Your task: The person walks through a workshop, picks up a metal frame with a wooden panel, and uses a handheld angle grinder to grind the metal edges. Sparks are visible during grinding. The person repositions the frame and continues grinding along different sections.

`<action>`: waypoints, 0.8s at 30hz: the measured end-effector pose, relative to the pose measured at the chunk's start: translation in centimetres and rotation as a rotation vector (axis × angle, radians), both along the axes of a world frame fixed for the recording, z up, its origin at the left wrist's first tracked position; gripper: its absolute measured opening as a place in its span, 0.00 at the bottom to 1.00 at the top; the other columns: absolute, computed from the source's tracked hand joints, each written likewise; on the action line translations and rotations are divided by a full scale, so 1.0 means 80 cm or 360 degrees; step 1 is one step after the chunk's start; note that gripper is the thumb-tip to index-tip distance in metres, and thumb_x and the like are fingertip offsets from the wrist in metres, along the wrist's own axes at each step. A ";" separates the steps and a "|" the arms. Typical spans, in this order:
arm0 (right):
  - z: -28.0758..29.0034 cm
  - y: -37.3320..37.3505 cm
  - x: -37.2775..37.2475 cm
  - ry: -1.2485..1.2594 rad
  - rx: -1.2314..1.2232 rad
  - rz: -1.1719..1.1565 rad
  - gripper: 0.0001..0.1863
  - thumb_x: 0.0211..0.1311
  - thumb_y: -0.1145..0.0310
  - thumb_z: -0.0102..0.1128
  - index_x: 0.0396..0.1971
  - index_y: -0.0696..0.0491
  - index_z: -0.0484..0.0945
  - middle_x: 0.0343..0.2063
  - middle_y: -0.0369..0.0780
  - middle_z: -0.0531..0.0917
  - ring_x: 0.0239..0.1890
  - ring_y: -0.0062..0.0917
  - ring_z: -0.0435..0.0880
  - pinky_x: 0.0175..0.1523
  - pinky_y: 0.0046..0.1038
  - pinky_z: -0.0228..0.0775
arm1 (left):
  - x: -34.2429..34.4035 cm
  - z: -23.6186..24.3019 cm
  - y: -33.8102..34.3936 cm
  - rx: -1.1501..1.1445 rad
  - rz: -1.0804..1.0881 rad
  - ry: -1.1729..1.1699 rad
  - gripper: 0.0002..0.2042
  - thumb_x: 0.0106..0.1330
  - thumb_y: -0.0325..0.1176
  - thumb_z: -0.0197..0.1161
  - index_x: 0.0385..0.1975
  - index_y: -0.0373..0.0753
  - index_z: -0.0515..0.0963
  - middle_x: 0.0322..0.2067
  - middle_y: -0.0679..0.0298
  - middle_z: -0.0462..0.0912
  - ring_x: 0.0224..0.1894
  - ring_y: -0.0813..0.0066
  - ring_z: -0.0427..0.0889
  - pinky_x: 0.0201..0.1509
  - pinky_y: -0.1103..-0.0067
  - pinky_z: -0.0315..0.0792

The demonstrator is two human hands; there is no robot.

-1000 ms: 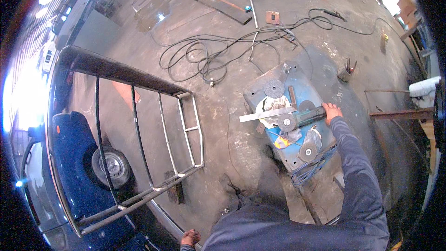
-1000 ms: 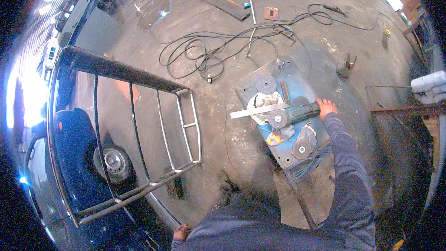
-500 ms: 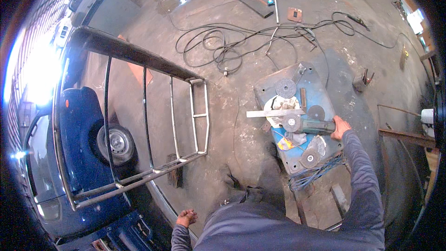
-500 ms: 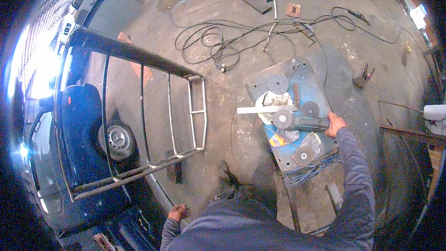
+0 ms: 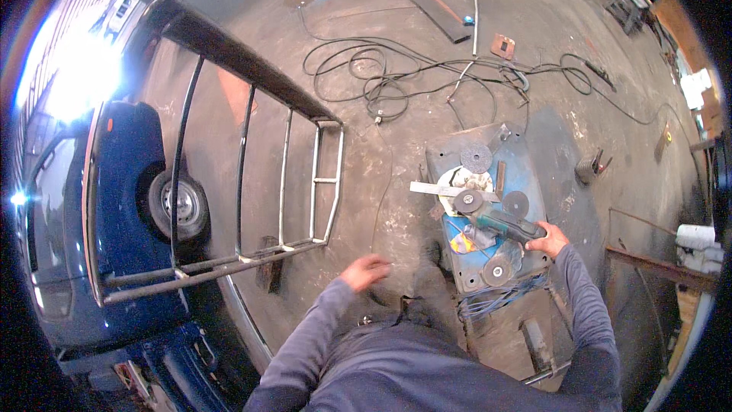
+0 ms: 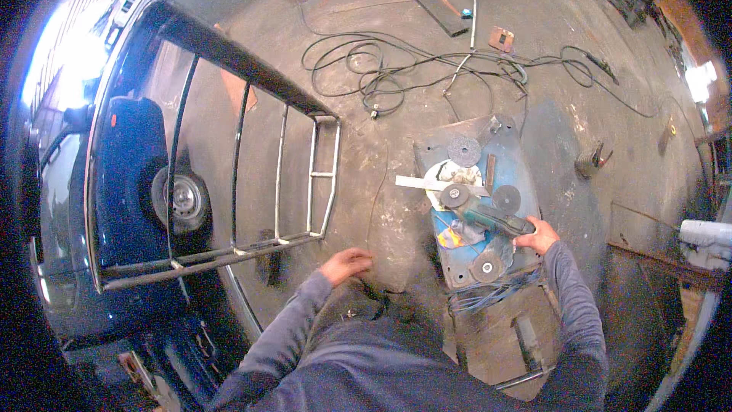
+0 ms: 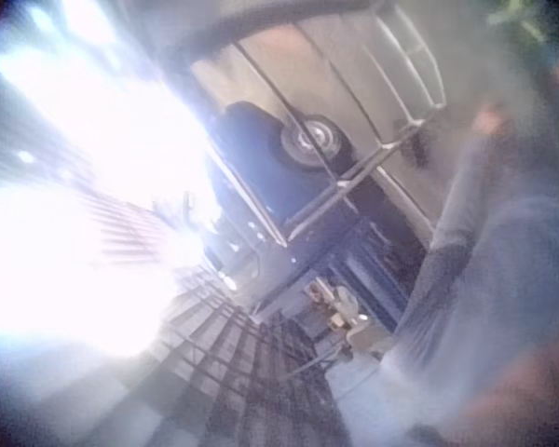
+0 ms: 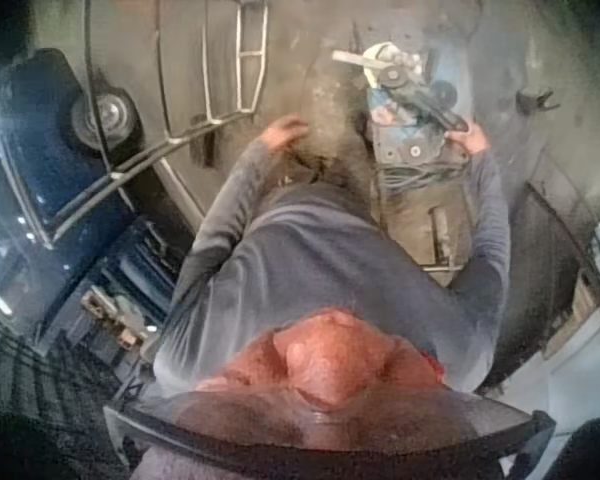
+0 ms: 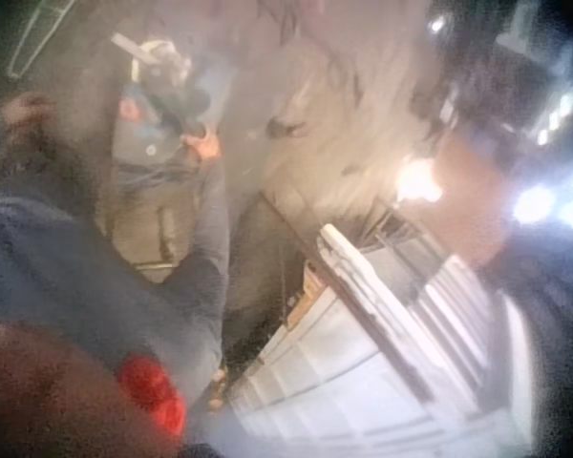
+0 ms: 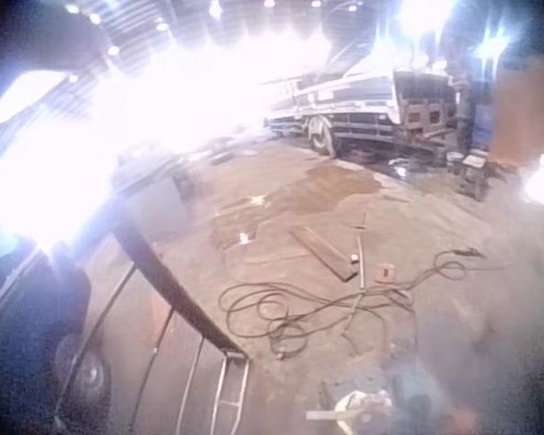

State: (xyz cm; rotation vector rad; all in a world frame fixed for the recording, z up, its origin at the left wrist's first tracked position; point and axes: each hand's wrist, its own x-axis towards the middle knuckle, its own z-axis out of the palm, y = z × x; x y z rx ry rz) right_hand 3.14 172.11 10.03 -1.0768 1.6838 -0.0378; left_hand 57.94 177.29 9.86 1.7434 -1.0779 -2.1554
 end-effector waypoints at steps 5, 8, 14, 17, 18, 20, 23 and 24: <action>0.026 0.007 0.012 -0.0133 -0.0245 -0.0019 0.43 0.40 0.62 0.80 0.59 0.62 0.75 0.48 0.46 0.86 0.48 0.30 0.84 0.56 0.30 0.74 | -0.200 -0.063 -0.048 0.0664 -0.0208 0.0870 0.32 0.71 0.44 0.65 0.70 0.37 0.63 0.62 0.55 0.76 0.60 0.64 0.79 0.64 0.67 0.75; 0.091 0.009 0.052 -0.0328 -0.0189 -0.0277 0.40 0.39 0.64 0.80 0.57 0.61 0.77 0.47 0.43 0.87 0.48 0.28 0.84 0.57 0.31 0.74 | -0.278 -0.074 -0.047 0.0726 0.0178 0.1064 0.32 0.70 0.40 0.67 0.70 0.38 0.62 0.64 0.59 0.74 0.62 0.64 0.77 0.67 0.66 0.72; 0.129 0.025 0.082 -0.0477 -0.0321 -0.0211 0.39 0.41 0.66 0.77 0.57 0.61 0.75 0.44 0.40 0.86 0.47 0.26 0.83 0.58 0.30 0.72 | -0.314 -0.073 -0.060 0.0687 0.0834 0.1889 0.22 0.67 0.34 0.69 0.60 0.39 0.73 0.61 0.61 0.78 0.64 0.68 0.75 0.69 0.65 0.69; 0.129 0.023 0.098 -0.0432 -0.0597 -0.0156 0.38 0.43 0.65 0.76 0.58 0.60 0.74 0.45 0.42 0.86 0.47 0.27 0.83 0.57 0.31 0.73 | -0.298 -0.005 -0.109 0.0428 0.0918 0.1968 0.28 0.62 0.37 0.73 0.61 0.36 0.73 0.60 0.58 0.79 0.66 0.65 0.73 0.73 0.62 0.64; 0.123 0.021 0.103 -0.0386 -0.0728 -0.0102 0.37 0.45 0.64 0.75 0.58 0.59 0.74 0.45 0.42 0.85 0.47 0.28 0.84 0.57 0.31 0.73 | -0.293 0.006 -0.124 0.0351 0.0913 0.1985 0.30 0.61 0.38 0.73 0.62 0.35 0.72 0.60 0.57 0.79 0.67 0.63 0.73 0.74 0.62 0.63; 0.136 0.008 0.112 -0.0213 -0.0745 -0.0035 0.34 0.48 0.65 0.72 0.59 0.56 0.75 0.45 0.44 0.85 0.49 0.31 0.84 0.56 0.33 0.73 | -0.271 0.020 -0.157 0.0238 0.0879 0.1972 0.34 0.60 0.40 0.74 0.64 0.33 0.70 0.62 0.57 0.77 0.68 0.60 0.71 0.77 0.61 0.59; 0.137 -0.003 0.097 0.0159 -0.0834 0.0101 0.23 0.54 0.70 0.64 0.52 0.49 0.78 0.42 0.45 0.82 0.49 0.40 0.82 0.56 0.39 0.71 | -0.222 0.069 -0.201 0.0101 0.0899 0.1969 0.32 0.60 0.36 0.74 0.64 0.35 0.70 0.62 0.57 0.76 0.69 0.57 0.70 0.76 0.57 0.58; 0.119 -0.011 0.081 0.0289 -0.0958 0.0158 0.20 0.53 0.71 0.63 0.49 0.50 0.78 0.41 0.44 0.82 0.48 0.41 0.81 0.56 0.40 0.71 | -0.207 0.087 -0.215 -0.0026 0.0928 0.1953 0.31 0.61 0.34 0.74 0.63 0.36 0.69 0.62 0.57 0.76 0.68 0.57 0.70 0.75 0.56 0.60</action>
